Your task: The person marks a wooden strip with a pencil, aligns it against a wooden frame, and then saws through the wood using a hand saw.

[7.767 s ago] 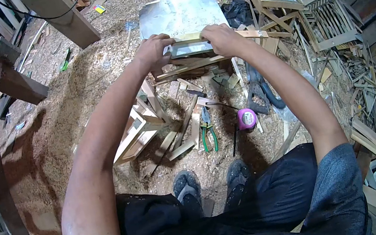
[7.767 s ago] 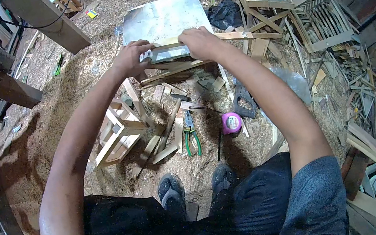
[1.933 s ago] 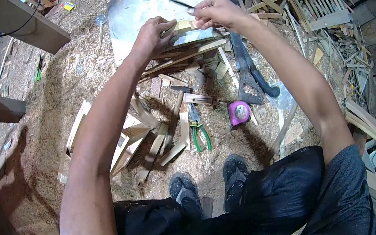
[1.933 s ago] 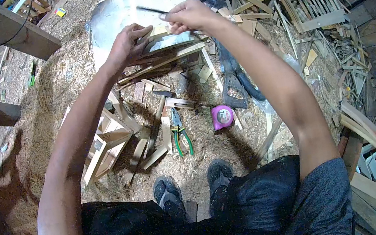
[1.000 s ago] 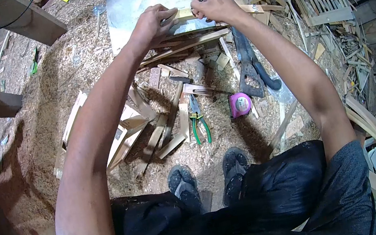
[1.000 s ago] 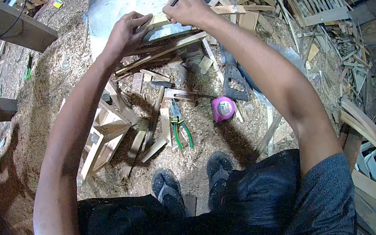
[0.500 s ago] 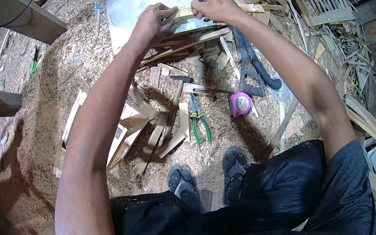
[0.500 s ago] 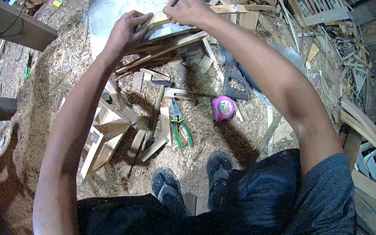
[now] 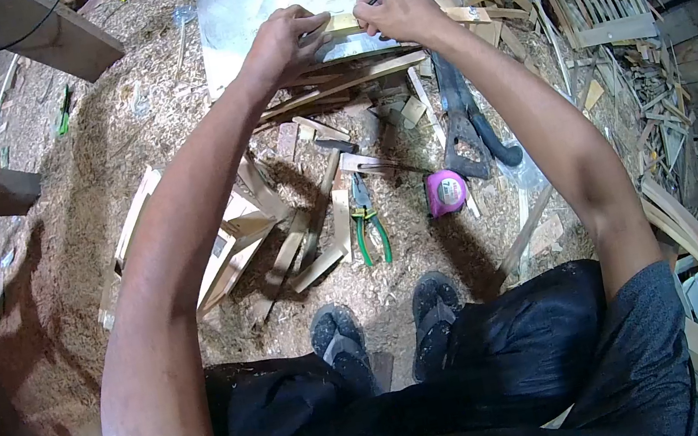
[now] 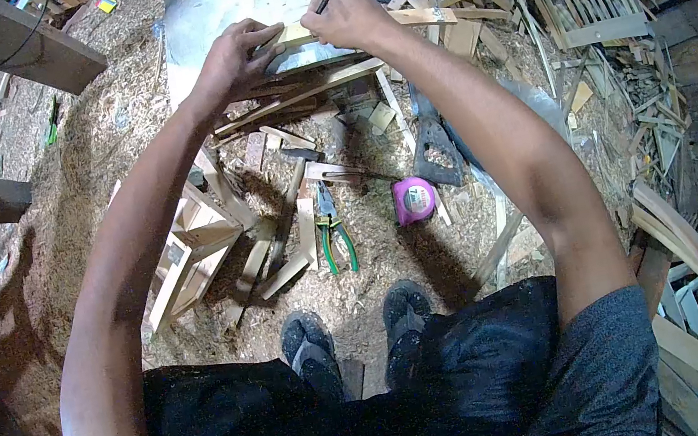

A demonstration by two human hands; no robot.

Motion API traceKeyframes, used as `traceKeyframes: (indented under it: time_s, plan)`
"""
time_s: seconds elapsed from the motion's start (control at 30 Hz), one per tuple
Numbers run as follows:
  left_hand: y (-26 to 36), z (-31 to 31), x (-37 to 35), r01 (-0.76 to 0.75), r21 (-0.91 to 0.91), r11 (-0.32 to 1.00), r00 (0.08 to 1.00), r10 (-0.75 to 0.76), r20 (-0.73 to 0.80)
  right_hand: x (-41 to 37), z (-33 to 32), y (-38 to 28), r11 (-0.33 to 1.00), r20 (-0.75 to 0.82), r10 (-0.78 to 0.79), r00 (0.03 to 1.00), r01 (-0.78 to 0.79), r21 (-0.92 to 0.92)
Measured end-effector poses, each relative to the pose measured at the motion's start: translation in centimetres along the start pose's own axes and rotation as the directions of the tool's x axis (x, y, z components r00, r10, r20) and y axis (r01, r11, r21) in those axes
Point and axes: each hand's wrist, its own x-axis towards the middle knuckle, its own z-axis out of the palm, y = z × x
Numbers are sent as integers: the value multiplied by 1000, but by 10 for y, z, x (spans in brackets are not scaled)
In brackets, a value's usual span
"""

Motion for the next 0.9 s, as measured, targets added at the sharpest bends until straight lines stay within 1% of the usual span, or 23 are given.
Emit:
traceKeyframes:
  time_s: [0.07, 0.2, 0.27, 0.33, 0.37, 0.43, 0.47, 0.53, 0.67, 0.73, 0.8, 0.9]
  plan:
    - [-2, 1, 0, -9, 13, 1000, 1000, 9, -12, 2, 0, 3, 1000, 0, -28, 1000, 28, -14]
    - [-1, 0, 0, -2, 12, 1000, 1000, 2, -13, 2, 0, 3, 1000, -4, -3, 1000, 3, 5]
    - [-5, 3, 0, -34, 8, 999, 999, 35, -31, 1, 0, 1, 1000, -13, 11, 1000, -11, 13]
    - [-5, 3, 0, -36, 2, 999, 999, 36, -29, 4, 0, 1, 998, 10, -25, 1000, 26, -50]
    - [-5, 2, 0, -35, -2, 999, 999, 35, -28, 3, -1, 2, 998, 11, -24, 1000, 24, -50]
    - [-4, 2, 1, -36, 7, 999, 999, 36, -23, -1, -5, -5, 999, 39, 29, 999, -30, 19]
    - [-4, 2, 0, -37, 16, 999, 999, 37, -17, 0, -4, -4, 999, 40, 27, 999, -28, 20]
    - [-2, -1, -1, -27, 22, 999, 1000, 27, -14, 1, -2, -1, 1000, -11, -31, 999, 31, -3]
    - [-4, 2, 0, -24, -4, 1000, 1000, 24, -15, 2, -3, -1, 1000, 29, -19, 999, 19, -3]
    - [-4, 1, 0, -34, 8, 999, 999, 34, -19, 2, -1, 1, 999, -14, -33, 999, 33, -13]
    - [-3, 1, 0, -47, 15, 999, 999, 48, -22, 2, 0, 2, 999, -22, -42, 999, 41, -26]
    - [-4, 1, 0, -25, 1, 1000, 1000, 25, -11, 4, 1, 5, 998, -36, -52, 998, 51, -25]
